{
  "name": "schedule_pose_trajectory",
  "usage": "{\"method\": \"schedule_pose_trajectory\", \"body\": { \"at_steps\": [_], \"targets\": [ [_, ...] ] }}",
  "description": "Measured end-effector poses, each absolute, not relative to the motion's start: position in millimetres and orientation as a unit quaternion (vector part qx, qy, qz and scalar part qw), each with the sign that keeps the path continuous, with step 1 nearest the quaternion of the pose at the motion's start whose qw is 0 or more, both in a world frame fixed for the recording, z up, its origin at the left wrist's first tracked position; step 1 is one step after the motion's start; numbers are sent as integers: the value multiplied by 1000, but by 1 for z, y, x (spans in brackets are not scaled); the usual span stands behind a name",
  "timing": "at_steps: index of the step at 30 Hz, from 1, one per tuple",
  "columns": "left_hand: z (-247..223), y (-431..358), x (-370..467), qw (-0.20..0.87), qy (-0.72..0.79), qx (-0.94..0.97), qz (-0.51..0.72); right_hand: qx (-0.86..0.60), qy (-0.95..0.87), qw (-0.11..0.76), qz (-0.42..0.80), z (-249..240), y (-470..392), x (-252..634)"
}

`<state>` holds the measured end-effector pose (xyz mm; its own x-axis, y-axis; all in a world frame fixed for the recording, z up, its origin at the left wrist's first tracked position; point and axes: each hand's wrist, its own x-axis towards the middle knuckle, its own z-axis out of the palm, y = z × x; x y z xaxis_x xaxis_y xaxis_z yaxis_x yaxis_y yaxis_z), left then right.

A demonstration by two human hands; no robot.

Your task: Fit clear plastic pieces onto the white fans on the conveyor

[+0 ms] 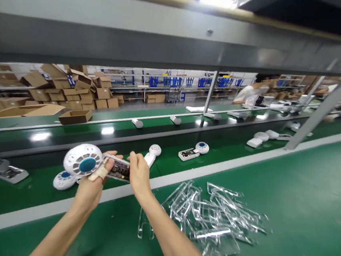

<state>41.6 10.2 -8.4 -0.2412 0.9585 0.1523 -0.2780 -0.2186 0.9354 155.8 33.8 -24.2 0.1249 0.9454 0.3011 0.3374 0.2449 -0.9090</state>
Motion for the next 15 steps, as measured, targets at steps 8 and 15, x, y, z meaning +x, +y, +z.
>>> {"method": "schedule_pose_trajectory", "body": {
  "at_steps": [8, 15],
  "targets": [
    [-26, 30, 35, 452, 462, 397, 652, -572, -678, 395, 237, -29, 58, 154],
    [-43, 120, -46, 323, 681, 437, 491, -370, -905, 88, 191, -39, 10, 226]
  ]
}}
